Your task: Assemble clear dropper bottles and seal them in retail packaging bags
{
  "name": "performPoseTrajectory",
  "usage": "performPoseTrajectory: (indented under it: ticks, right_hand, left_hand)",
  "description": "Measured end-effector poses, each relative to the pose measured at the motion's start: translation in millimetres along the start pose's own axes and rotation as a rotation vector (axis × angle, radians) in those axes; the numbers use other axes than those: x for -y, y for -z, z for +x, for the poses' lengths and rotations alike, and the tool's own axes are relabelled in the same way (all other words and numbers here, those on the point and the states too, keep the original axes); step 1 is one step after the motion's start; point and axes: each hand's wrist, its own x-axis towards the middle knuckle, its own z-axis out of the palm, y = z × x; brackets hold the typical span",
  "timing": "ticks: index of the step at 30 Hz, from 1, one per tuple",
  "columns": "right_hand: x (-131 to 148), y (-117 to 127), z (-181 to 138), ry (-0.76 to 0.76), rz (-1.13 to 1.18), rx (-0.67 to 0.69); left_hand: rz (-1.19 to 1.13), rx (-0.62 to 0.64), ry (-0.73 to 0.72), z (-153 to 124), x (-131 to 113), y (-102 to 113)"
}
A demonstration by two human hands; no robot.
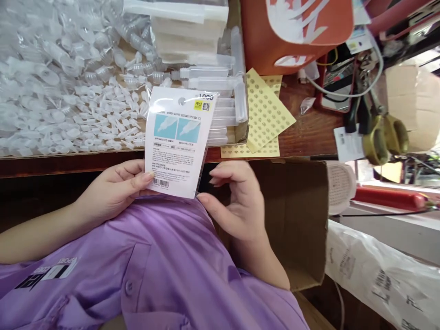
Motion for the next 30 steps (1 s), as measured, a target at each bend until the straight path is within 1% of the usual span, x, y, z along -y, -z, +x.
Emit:
performPoseTrajectory:
  ticks: [3, 5, 7, 10, 14, 17, 20, 22, 24, 26, 30]
  right_hand:
    - [-3.8, -10.3, -9.8, -0.039, 0.304, -0.005]
    - [-1.9, -19.6, -13.6, -0.095, 0.424, 0.002]
    - [-0.2, -27.7, -15.0, -0.170, 0.513, -0.044]
    - [-0.3, -34.0, -13.3, -0.274, 0.576, -0.132]
    - [-1.7, -34.2, -9.3, -0.362, 0.597, -0.219]
    - [-0.7, -33.2, -7.1, -0.429, 0.596, -0.231]
    - [1.4, -33.2, -4.1, -0.553, 0.616, -0.215]
    - [2.3, -33.6, -1.6, -0.638, 0.685, -0.239]
    - [2.0, -33.9, 0.4, -0.692, 0.781, -0.273]
    - [0.3, -34.2, 0.8, -0.729, 0.870, -0.258]
    - [-5.9, -33.8, -2.9, -0.768, 1.007, -0.110]
  left_hand:
    - [0.015, -0.030, -0.012, 0.9, 0.8, -3.0]
    - [0.040, -0.071, -0.019, 2.0, 1.2, -5.6]
    - [0.056, -0.093, -0.021, 3.2, 1.5, -7.9]
    - [0.066, -0.059, -0.013, 4.5, 1.6, -9.4]
    - [0.138, 0.018, 0.003, 4.6, 1.3, -8.7]
    - [0.192, -0.002, 0.030, 4.1, 0.9, -8.0]
    - [0.215, -0.040, 0.050, 4.4, 0.4, -8.1]
    - [0.213, -0.047, 0.054, 4.8, -0.1, -8.5]
    - [0.203, -0.048, 0.053, 4.9, -0.7, -8.8]
    - [0.188, -0.047, 0.046, 4.7, -1.2, -9.1]
    - [0.145, -0.051, 0.011, 3.2, -1.4, -9.2]
